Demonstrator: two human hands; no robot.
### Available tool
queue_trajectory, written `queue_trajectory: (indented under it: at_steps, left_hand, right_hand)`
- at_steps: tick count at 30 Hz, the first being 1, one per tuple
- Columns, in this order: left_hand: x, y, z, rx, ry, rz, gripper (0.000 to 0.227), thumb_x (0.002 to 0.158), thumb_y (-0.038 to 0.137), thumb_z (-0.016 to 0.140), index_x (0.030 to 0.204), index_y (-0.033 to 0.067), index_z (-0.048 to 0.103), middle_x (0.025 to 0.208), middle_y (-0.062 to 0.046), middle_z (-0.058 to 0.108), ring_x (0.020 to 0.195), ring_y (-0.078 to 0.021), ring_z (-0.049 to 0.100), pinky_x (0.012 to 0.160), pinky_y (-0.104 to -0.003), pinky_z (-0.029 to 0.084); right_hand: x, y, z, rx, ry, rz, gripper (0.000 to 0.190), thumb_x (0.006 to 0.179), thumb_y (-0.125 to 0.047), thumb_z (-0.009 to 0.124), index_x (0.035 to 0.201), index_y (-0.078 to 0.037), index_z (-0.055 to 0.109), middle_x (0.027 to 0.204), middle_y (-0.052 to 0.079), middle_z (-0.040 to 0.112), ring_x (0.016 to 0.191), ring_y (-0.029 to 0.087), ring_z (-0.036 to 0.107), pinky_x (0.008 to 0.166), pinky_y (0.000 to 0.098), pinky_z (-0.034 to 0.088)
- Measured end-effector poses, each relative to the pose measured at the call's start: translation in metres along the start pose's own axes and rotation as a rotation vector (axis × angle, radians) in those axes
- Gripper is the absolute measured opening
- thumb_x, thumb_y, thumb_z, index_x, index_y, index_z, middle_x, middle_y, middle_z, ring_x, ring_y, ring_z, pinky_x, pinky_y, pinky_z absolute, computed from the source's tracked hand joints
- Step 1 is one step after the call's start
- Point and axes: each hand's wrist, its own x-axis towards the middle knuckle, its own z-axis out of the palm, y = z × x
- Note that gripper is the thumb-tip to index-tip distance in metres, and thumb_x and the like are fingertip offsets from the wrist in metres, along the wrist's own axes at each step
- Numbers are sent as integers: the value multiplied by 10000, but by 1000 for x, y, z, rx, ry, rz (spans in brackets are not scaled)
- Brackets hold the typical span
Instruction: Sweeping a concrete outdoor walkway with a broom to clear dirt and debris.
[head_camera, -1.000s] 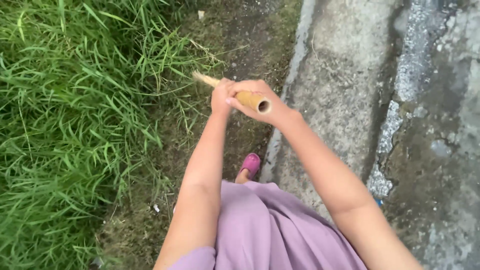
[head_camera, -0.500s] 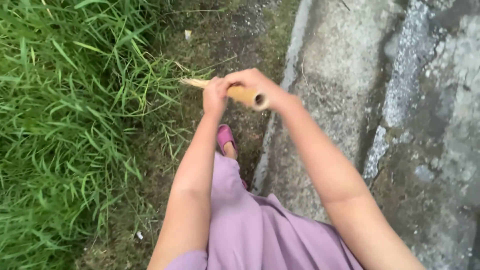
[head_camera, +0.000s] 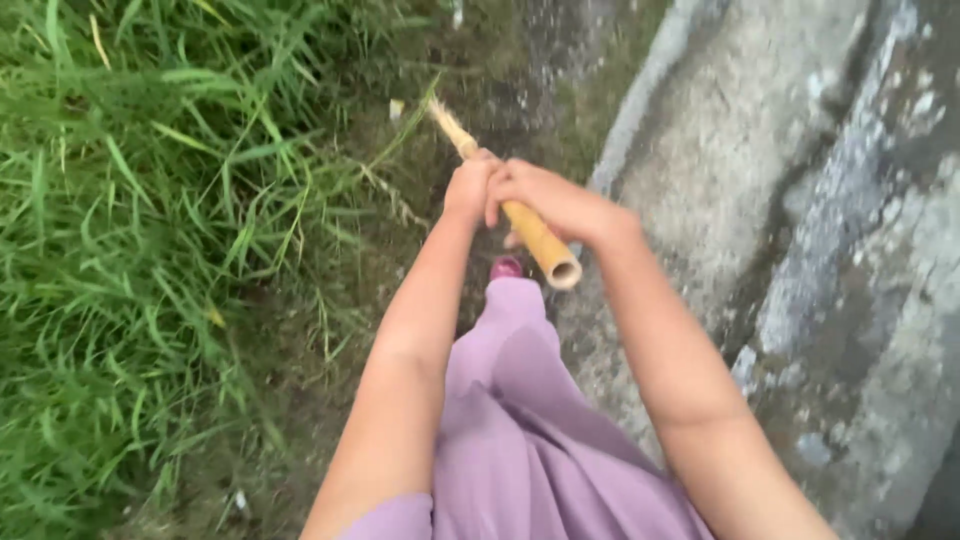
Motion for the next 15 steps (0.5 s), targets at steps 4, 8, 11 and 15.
queue_trajectory:
  at_steps: [4,8,11,15]
  left_hand:
    - [58,-18,1,98,50,16,108,839,162,664,905,126,742,1090,-86,701,1003,-330,703,850,-406,561]
    - [120,-32,15,-129,323,-10,82,831,114,730,897,84,694,1026,-84,680,960,-285,693,851,-373,558]
    - [167,-49,33,-335,738,11,149,842,80,789,895,64,650,1031,-110,642,951,-273,660,850,-367,570]
    - [200,-108,32,-937,720,50,267,861,30,678,1119,98,686,1209,-63,550,1146,-225,580,957,-391,596]
  right_hand:
    - [44,33,-3,474,210,-179,79,903,-126,758,919,-58,721,999,9,681,936,175,678,812,364,606]
    - [97,54,-25,253,545,-500,171,909,-153,808,1020,-83,697,990,67,729,923,194,720,856,327,593]
    - [132,69,-36,289,437,-343,205,870,-164,803,1059,-107,752,992,82,739,913,223,724,838,339,586]
    - [201,96,-26,83,497,-602,218,865,-157,844,1051,-100,746,1143,139,744,1143,326,701,979,389,555]
